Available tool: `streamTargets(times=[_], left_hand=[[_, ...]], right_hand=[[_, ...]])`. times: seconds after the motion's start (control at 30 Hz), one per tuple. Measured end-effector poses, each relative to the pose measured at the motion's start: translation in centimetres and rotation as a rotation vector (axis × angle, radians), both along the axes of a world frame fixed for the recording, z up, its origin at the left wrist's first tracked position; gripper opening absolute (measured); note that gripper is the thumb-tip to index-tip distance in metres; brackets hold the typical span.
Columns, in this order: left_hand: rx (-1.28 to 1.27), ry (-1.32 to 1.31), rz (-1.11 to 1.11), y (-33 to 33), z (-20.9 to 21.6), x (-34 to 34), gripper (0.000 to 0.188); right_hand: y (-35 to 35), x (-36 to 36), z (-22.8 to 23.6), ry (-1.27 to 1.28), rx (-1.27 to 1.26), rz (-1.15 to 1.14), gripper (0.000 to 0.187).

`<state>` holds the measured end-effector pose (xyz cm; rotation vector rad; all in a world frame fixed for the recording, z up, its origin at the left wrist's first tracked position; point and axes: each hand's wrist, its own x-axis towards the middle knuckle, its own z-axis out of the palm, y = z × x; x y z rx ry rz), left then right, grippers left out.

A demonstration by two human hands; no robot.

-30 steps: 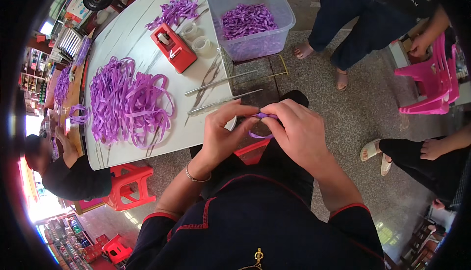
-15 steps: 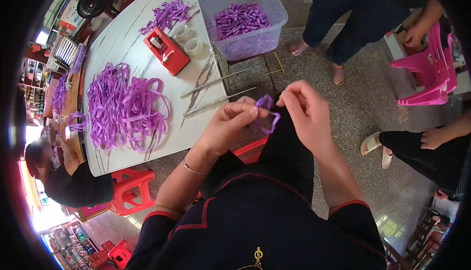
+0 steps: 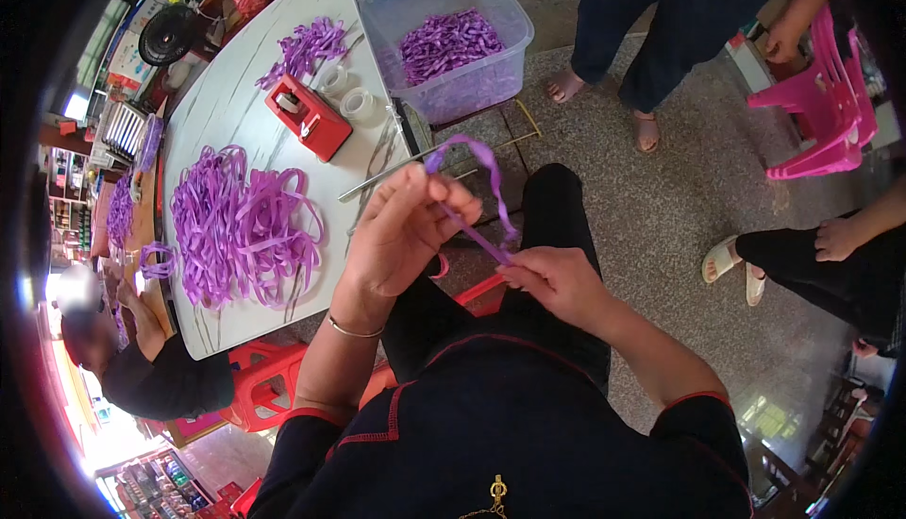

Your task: Tying purple ribbons into small decorative bows at a workstation.

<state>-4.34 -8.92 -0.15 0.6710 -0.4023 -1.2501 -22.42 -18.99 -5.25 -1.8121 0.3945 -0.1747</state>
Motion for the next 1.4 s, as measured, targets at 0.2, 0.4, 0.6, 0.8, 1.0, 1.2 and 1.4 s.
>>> streamTargets(times=[0.2, 0.4, 0.6, 0.8, 1.0, 1.2, 1.4], left_hand=[[-0.053, -0.035, 0.035, 1.6, -0.7, 0.8, 0.024], [0.076, -0.056, 0.057, 4.8, -1.5, 1.5, 0.021], [0.338, -0.193, -0.040, 7.1, -3.1, 2.2, 0.022], [0.418, -0.329, -0.191, 8.0, -3.9, 2.1, 0.019], [0.330, -0.458, -0.132, 8.1, -3.7, 2.0, 0.018], [0.210, -0.666, -0.141, 8.4, -3.2, 2.2, 0.011], [0.073, -0.842, -0.050, 7.6, -2.7, 1.7, 0.015]], right_hand=[[-4.0, -4.3, -5.5, -0.059, -0.668, 0.047, 0.011], [-7.1, -5.2, -3.8, 0.095, -0.982, -0.133, 0.012], [-8.5, -4.5, -1.6, -0.009, -1.061, -0.262, 0.024], [-7.8, -3.2, 0.8, -0.127, -1.108, -0.314, 0.047], [-7.4, -2.8, 1.5, -0.273, -1.172, -0.278, 0.055], [-7.3, -2.7, 1.1, -0.354, -1.160, -0.308, 0.063], [-7.0, -2.4, 1.0, -0.315, -1.033, -0.311, 0.045]])
